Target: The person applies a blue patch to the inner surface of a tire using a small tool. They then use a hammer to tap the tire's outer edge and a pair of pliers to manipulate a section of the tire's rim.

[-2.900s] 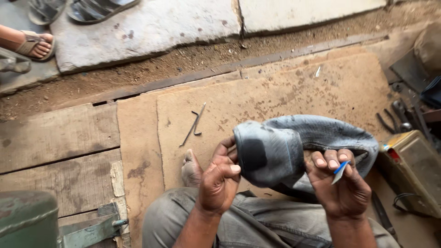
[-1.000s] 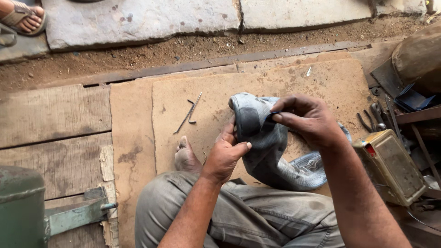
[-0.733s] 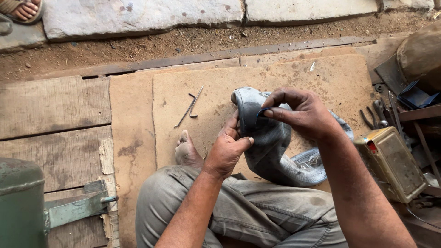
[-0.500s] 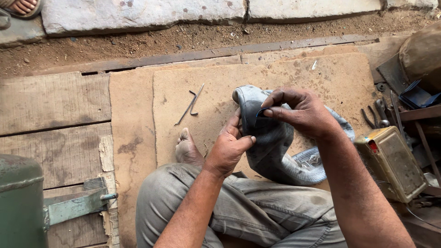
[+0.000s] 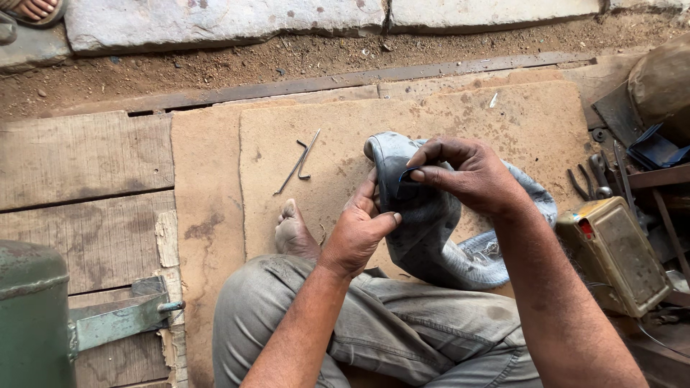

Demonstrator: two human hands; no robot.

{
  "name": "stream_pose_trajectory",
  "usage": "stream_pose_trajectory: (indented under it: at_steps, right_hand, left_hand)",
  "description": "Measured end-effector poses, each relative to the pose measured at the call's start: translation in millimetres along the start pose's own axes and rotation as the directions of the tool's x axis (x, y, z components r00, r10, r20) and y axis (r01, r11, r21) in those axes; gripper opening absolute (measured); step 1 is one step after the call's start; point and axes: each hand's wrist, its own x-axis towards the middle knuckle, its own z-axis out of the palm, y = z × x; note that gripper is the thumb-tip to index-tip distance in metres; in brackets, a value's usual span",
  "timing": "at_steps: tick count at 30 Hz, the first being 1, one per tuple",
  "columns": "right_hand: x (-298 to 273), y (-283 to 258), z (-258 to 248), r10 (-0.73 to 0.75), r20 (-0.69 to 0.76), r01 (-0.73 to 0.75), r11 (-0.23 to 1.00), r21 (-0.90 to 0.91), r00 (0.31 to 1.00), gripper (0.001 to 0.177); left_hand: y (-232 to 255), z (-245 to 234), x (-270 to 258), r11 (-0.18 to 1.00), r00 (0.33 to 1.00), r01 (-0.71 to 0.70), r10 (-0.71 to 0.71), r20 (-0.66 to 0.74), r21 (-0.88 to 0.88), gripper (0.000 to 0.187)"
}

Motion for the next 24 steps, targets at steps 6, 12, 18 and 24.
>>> stream_pose_trajectory:
  at_steps: [6,12,18,24]
  right_hand:
    - [1.5,2.3,0.9,-0.024,-0.002,0.024,1.000,0.014,1.000,0.018]
    - [-1.0,-6.1,6.8,-0.102,-0.002,0.101,0.990,-0.101,0.995,0.016]
    - [-13.9,-11.3,8.9,-0.284,0.055,0.289,0.928,-0.236,0.957,0.016]
    - [-39.3,-6.5,15.0,-0.348,0.043,0.348,0.909,-0.229,0.936,0.019]
  left_hand:
    - [0.9,-0.5,0.2,1.000,1.000,-0.005,0.005,0.018,-0.024,0.085]
    - [0.1,-1.7,0.6,1.000,1.000,0.009,-0.009,0.009,0.001,0.086]
    - [-0.3,-2.9,0.9,1.000,1.000,0.003,-0.002,-0.010,0.027,0.085]
    - [0.0,-1.6,0.6,1.000,1.000,-0.027,0.027,0.013,0.014,0.085]
